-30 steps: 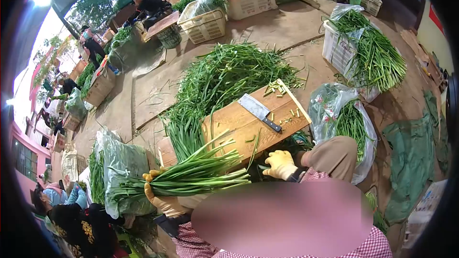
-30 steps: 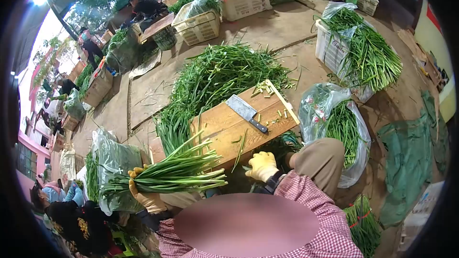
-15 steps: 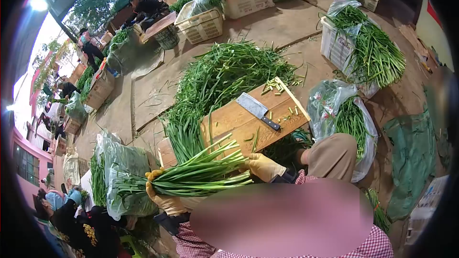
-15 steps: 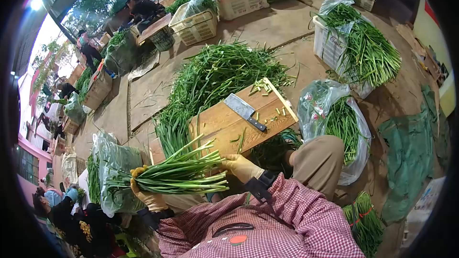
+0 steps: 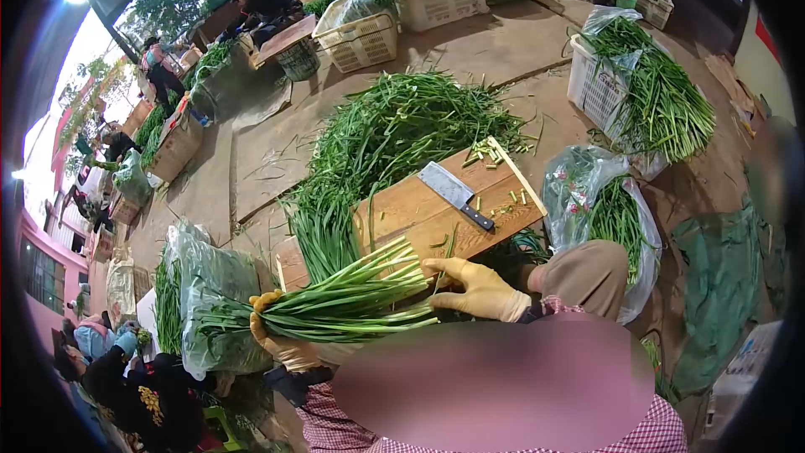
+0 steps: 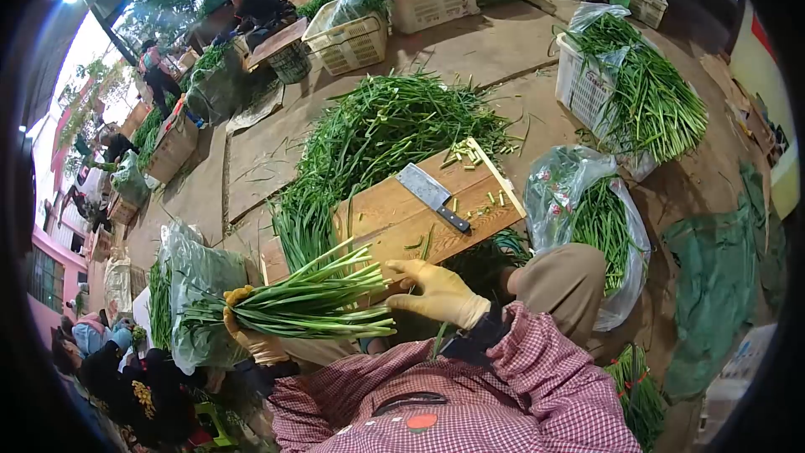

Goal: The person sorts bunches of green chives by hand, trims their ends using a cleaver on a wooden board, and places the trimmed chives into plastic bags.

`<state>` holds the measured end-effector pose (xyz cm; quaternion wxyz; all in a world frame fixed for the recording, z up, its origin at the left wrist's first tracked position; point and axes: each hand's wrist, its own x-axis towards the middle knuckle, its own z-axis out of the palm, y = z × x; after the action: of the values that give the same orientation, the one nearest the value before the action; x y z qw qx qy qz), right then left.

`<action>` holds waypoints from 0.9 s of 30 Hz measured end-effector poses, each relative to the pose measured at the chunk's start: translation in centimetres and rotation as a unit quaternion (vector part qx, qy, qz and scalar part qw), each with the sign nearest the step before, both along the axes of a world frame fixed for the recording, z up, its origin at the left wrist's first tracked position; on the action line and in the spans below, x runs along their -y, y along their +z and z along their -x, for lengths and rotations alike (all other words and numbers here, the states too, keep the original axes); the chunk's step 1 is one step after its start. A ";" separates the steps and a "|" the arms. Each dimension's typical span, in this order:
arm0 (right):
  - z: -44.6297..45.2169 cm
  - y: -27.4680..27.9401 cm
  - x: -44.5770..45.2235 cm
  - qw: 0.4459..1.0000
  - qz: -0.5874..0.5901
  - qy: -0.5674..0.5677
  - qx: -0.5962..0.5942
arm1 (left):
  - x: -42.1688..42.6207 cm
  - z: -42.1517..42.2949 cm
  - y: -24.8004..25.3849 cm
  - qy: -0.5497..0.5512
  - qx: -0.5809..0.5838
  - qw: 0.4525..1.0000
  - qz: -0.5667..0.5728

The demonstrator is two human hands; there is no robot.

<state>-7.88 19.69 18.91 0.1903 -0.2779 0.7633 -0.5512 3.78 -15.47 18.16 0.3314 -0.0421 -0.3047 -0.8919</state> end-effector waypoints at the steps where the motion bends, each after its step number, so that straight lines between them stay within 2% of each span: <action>1: -0.3 0.5 0.7 1.000 0.015 -0.010 -0.020 | -0.1 0.2 0.0 -0.003 0.002 1.000 0.001; 2: -0.4 -0.5 1.2 0.985 -0.007 -0.054 -0.165 | -0.1 0.2 -0.1 -0.003 0.004 1.000 0.002; 3: -0.2 -0.3 1.2 0.982 -0.030 -0.054 -0.177 | -0.4 0.2 0.4 -0.001 0.006 1.000 0.005; 4: 0.0 -0.1 1.0 0.979 -0.053 -0.052 -0.190 | -0.6 0.1 1.0 -0.017 -0.024 0.998 -0.047; 5: -0.1 -0.3 0.7 0.989 -0.012 -0.044 -0.138 | -0.9 0.0 1.5 -0.031 -0.055 0.993 -0.099; 6: -0.1 -0.1 0.1 0.998 0.051 -0.007 0.047 | -1.2 -0.3 2.0 -0.046 -0.083 0.984 -0.151; 8: 0.6 -1.4 -1.2 0.948 0.210 0.025 0.236 | 1.1 -1.1 1.6 -0.078 -0.154 0.958 -0.227; 9: 1.3 -1.3 -2.2 0.924 0.226 0.057 0.304 | 1.5 -1.1 2.0 -0.082 -0.178 0.945 -0.263; 10: 1.6 -1.8 -2.4 0.931 0.183 0.082 0.306 | 1.4 -0.8 2.5 -0.087 -0.204 0.928 -0.299; 11: 1.7 -4.6 -2.2 0.984 0.006 0.075 0.164 | 0.9 -0.4 3.0 -0.063 -0.207 0.948 -0.235; 12: 1.6 -7.5 -1.9 0.984 -0.168 0.063 0.011 | 1.0 -0.2 3.3 -0.093 -0.223 0.946 -0.216; 13: 1.8 -8.0 -0.9 0.915 -0.389 0.056 -0.089 | 1.4 0.1 3.5 -0.122 -0.238 0.944 -0.194; 14: 2.0 -8.4 -0.3 0.911 -0.370 0.056 -0.173 | 1.7 0.3 3.8 -0.151 -0.252 0.940 -0.172; 16: 4.0 -12.0 1.1 0.917 -0.319 0.060 -0.232 | 1.6 0.2 4.4 -0.161 -0.250 0.942 -0.156; 18: 5.5 -12.9 2.8 0.898 -0.369 0.048 -0.237 | 2.4 0.4 4.5 -0.197 -0.259 0.937 -0.124; 20: 6.6 -15.7 3.3 0.879 -0.364 -0.016 -0.309 | 2.6 0.5 4.7 -0.204 -0.272 0.932 -0.124; 21: 6.7 -16.4 3.4 0.874 -0.395 -0.015 -0.284 | 3.2 0.4 4.4 -0.202 -0.273 0.933 -0.116; 22: 5.0 -19.6 3.7 0.819 -0.454 -0.070 -0.345 | 3.7 0.2 4.2 -0.199 -0.272 0.935 -0.108; 23: 2.5 -18.4 4.1 0.794 -0.491 -0.035 -0.357 | 3.9 0.2 4.4 -0.190 -0.268 0.939 -0.102; 24: 0.7 -15.9 4.6 0.775 -0.545 0.081 -0.309 | 4.2 0.2 4.4 -0.187 -0.272 0.939 -0.097; 25: 0.5 -12.7 4.9 0.770 -0.525 0.332 -0.147 | 4.6 0.3 4.2 -0.182 -0.276 0.939 -0.093; 26: -0.7 -11.9 4.4 0.828 -0.444 0.321 -0.123 | 4.9 0.3 4.0 -0.179 -0.279 0.939 -0.090; 27: -1.0 -11.5 4.8 0.848 -0.405 0.332 -0.086 | 5.3 0.4 3.6 -0.180 -0.282 0.939 -0.083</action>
<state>-6.84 14.85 7.41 0.3915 -0.4592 0.7942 -0.0712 3.40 -20.80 21.78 0.2399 -0.3186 -0.1103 -0.9104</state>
